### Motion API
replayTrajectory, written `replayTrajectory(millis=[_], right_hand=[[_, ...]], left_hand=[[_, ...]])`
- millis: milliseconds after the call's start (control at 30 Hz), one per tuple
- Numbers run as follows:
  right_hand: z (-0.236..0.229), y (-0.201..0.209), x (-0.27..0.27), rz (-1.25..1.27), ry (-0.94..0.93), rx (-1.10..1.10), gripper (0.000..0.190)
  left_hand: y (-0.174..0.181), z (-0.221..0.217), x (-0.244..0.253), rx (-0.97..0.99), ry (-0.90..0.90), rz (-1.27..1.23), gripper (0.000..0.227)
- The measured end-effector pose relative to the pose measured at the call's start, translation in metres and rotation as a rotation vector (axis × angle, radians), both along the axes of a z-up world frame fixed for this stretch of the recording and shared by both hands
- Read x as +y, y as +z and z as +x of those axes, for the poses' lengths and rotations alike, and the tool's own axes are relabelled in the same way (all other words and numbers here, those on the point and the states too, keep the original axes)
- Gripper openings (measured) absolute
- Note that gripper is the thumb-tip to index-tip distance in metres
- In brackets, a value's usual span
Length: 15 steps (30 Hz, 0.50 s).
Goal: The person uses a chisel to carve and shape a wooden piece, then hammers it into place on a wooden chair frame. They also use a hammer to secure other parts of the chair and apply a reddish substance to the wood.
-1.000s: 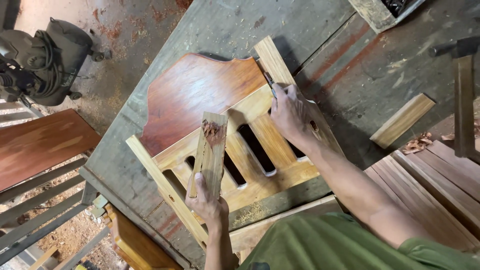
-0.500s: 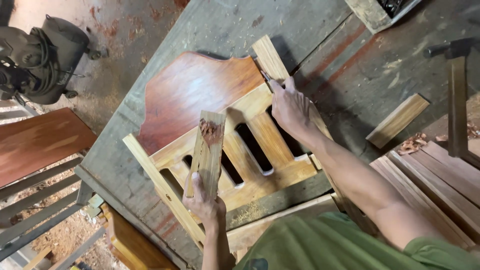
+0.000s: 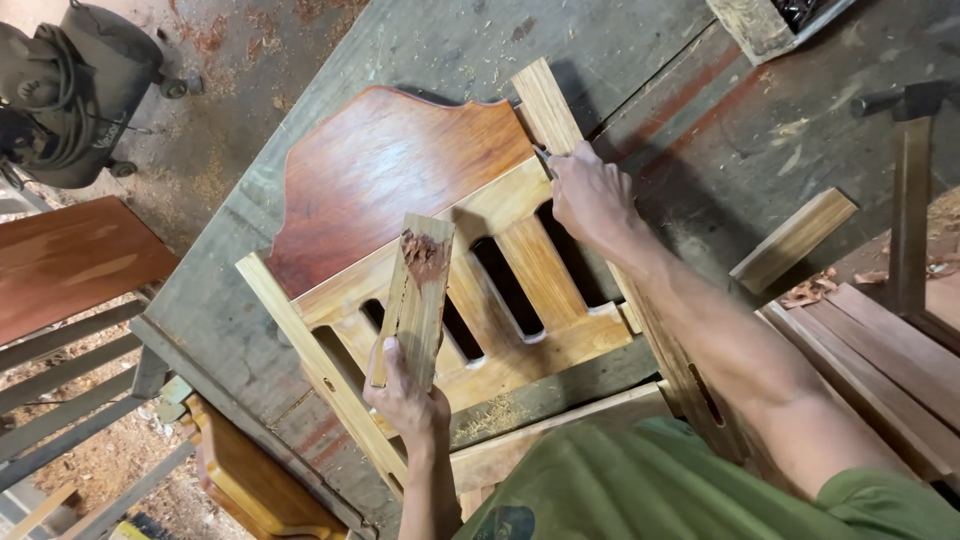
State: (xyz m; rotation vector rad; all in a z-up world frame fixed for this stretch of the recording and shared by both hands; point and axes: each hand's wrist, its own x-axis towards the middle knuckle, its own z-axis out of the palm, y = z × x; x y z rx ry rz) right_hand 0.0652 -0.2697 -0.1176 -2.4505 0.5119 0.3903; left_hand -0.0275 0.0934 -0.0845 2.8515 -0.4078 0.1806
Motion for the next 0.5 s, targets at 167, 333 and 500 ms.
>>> replayTrajectory(millis=[167, 333, 500], right_hand=[[0.022, 0.044, -0.021, 0.090, 0.017, 0.183, 0.034], [0.043, 0.064, -0.024, -0.005, 0.080, 0.258, 0.031], [0.062, 0.038, -0.019, -0.070, 0.133, 0.291, 0.037]], left_hand=[[0.014, 0.006, -0.009, 0.061, 0.096, 0.016, 0.073], [0.061, 0.029, -0.045, 0.000, 0.074, -0.151, 0.034], [0.085, 0.038, -0.067, 0.372, 0.874, -1.094, 0.028]])
